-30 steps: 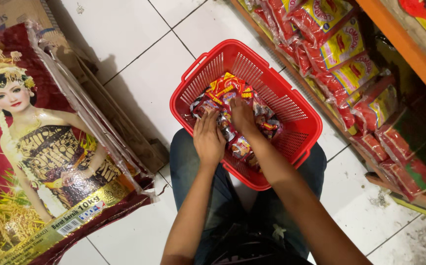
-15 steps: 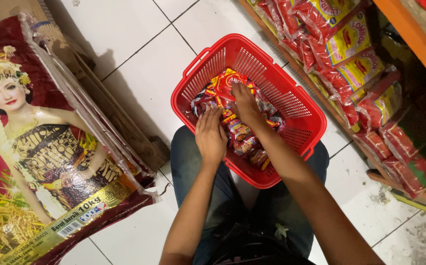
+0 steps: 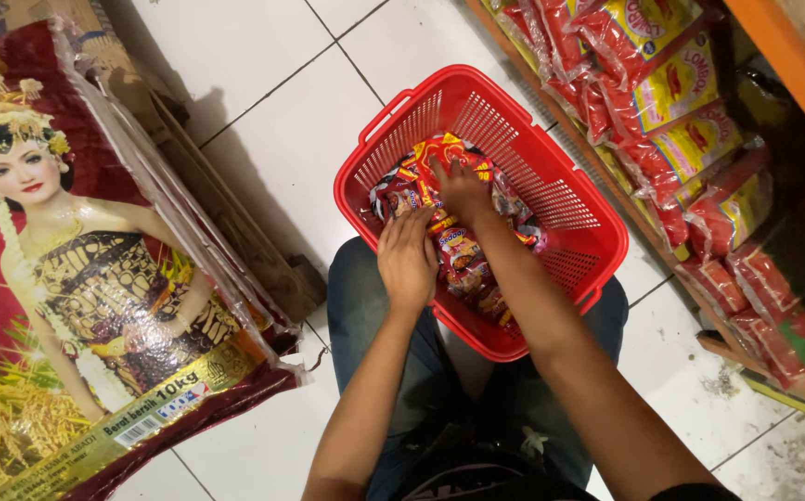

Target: The person organizes packets of coffee and noodles by taking them from a basket and placing them onto grocery shelves.

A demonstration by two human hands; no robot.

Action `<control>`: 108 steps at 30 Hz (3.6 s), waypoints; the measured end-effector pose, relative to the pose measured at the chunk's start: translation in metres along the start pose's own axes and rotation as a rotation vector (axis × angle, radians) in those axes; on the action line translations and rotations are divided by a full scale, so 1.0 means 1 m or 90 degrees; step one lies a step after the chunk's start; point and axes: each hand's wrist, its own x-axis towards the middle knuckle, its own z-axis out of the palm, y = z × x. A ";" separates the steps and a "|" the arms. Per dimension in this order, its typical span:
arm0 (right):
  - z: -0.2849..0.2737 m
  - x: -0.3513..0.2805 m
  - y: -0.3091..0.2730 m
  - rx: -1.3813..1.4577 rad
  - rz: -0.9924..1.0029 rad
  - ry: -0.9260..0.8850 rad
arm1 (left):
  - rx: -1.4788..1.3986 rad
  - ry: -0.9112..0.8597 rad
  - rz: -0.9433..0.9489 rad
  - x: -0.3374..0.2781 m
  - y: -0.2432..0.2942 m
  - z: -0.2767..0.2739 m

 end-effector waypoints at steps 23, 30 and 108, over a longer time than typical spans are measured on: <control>-0.153 -0.273 -0.091 0.611 0.359 0.161 | -0.006 0.030 0.116 -0.020 -0.018 0.013; -0.165 -0.253 -0.097 0.706 0.200 0.461 | -0.105 -0.197 -0.035 -0.021 0.006 0.008; -0.427 -0.226 0.117 0.073 0.387 0.719 | -0.716 -0.201 -0.138 0.011 0.157 -0.035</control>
